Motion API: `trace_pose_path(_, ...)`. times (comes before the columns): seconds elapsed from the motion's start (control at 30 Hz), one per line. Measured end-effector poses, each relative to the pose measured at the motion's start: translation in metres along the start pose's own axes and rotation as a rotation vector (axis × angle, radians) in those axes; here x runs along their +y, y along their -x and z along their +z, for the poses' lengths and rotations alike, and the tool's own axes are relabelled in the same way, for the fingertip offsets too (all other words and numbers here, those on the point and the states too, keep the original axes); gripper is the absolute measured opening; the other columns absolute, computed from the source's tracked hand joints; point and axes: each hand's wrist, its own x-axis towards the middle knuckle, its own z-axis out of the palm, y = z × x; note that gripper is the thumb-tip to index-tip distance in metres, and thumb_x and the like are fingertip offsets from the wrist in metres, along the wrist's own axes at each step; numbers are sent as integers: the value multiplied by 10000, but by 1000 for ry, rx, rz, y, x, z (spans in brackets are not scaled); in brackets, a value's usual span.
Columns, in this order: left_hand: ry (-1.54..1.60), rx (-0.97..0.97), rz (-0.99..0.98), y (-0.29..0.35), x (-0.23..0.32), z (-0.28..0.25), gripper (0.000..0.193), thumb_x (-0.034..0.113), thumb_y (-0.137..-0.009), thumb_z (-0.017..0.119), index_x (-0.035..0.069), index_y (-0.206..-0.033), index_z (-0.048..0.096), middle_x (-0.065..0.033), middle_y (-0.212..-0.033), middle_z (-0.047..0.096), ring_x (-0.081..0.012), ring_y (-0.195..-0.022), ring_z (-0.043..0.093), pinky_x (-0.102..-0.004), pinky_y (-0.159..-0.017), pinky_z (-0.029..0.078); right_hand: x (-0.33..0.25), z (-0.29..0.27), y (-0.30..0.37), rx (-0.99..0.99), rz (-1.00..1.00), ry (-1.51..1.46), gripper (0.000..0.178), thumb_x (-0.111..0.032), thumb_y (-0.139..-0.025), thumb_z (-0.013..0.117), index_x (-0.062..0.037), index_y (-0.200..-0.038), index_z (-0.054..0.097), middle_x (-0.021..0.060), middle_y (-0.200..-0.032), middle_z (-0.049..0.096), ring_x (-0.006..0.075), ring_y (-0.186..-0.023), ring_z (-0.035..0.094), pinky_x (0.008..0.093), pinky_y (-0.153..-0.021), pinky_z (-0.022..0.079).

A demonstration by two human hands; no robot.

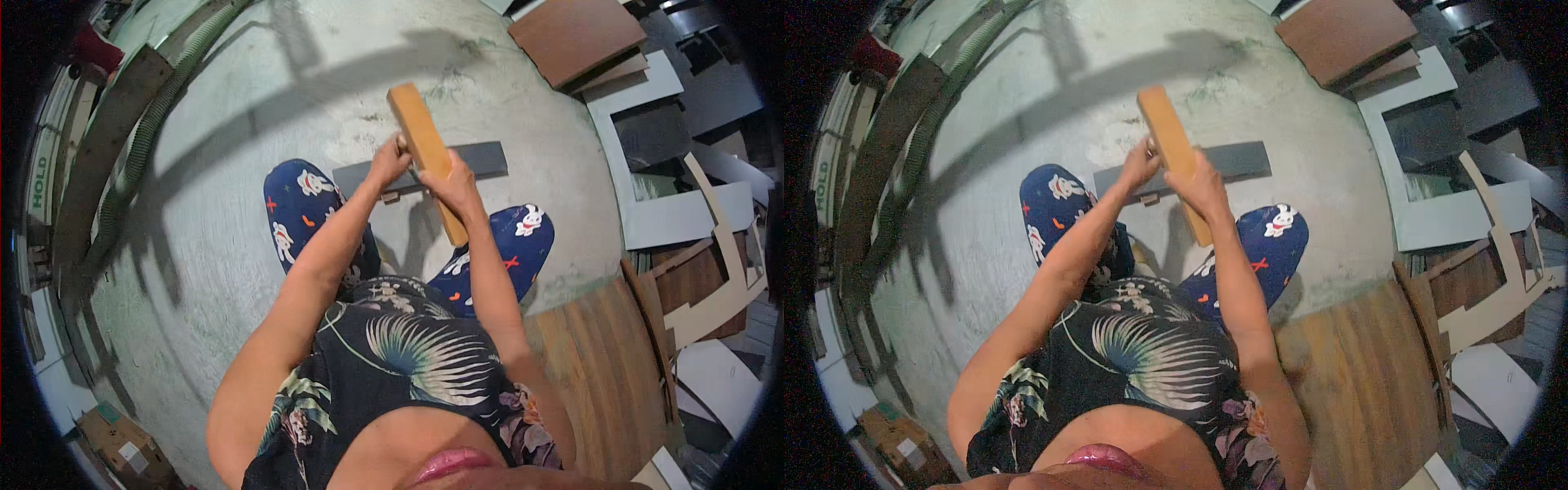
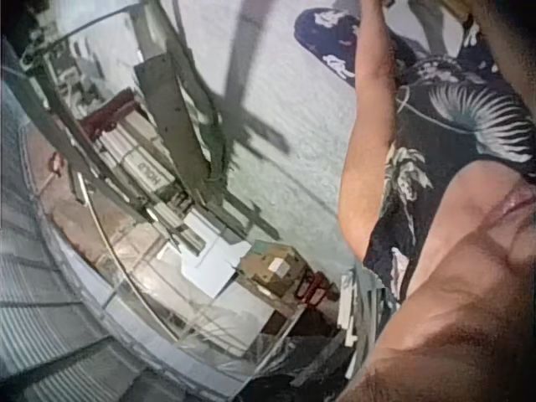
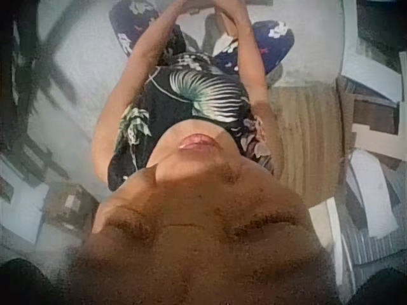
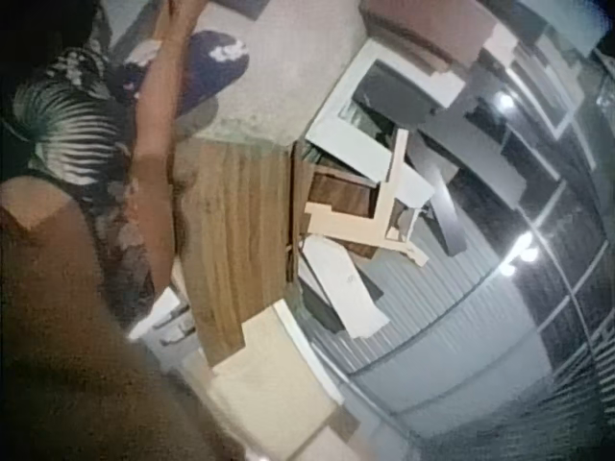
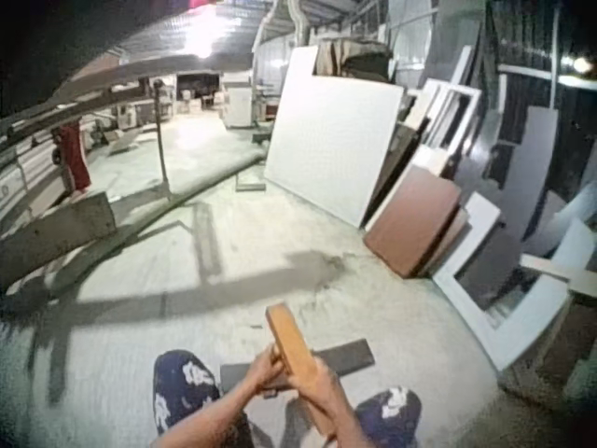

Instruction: Marking and aligning wooden pieces for assembly in a manufacturing environment.

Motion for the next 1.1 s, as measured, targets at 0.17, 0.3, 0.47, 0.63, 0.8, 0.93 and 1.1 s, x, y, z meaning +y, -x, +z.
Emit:
trace_pose_path(0.17, 106, 241, 43, -3, 3, -4, 282, 178, -845, 701, 43, -1050, 561, -111, -876, 679, -208, -809, 663, -350, -745, 516, 6, -13, 4, 187, -33, -127, 551, -312, -739, 763, -1, -1161, 592, 204, -1048, 684, 335, -974, 670, 417, -847, 517)
trace_pose_path(0.3, 56, 354, 52, -4, 8, -8, 328, 181, -846, 722, 29, -1070, 537, -98, -869, 682, -193, -791, 659, -342, -726, 519, 8, -17, 3, 295, -48, -111, 517, -295, -750, 769, -3, -1139, 593, 192, -1032, 682, 316, -957, 672, 398, -836, 519)
trace_pose_path(0.47, 61, 331, 66, -5, 13, -7, 320, 183, -849, 724, 32, -1062, 538, -95, -868, 686, -196, -810, 669, -339, -733, 524, 11, -15, 0, 338, -110, -170, 536, -297, -754, 779, 3, -1152, 581, 191, -1055, 678, 312, -958, 672, 396, -836, 520)
trace_pose_path(0.63, 76, 283, 82, -5, 11, -4, 315, 180, -849, 722, 37, -1062, 539, -103, -873, 687, -207, -814, 672, -344, -734, 525, 3, -11, -1, 318, -96, -158, 543, -305, -753, 785, 11, -1145, 580, 187, -1042, 683, 316, -952, 675, 397, -832, 523)
trace_pose_path(0.8, 3, 247, 102, -1, 22, -2, 333, 179, -837, 707, 46, -1090, 535, -180, -873, 693, -333, -820, 693, -401, -730, 529, 1, -10, 0, 301, -110, -111, 535, -317, -751, 787, 7, -1128, 588, 197, -1011, 693, 346, -936, 682, 415, -817, 528)
trace_pose_path(0.93, 24, 218, 82, -2, 21, -1, 336, 170, -836, 702, 47, -1102, 536, -183, -874, 693, -340, -821, 693, -401, -731, 531, -4, -10, 3, 280, -93, -131, 535, -321, -751, 786, 4, -1128, 589, 205, -1018, 690, 349, -940, 682, 416, -819, 527)
trace_pose_path(1.1, -5, 187, 41, -2, 20, 1, 346, 159, -830, 709, 30, -1104, 542, -158, -905, 691, -279, -853, 686, -377, -761, 527, -6, -12, 4, 278, -90, -151, 537, -312, -745, 788, 0, -1134, 589, 201, -1013, 690, 343, -947, 680, 412, -821, 526)
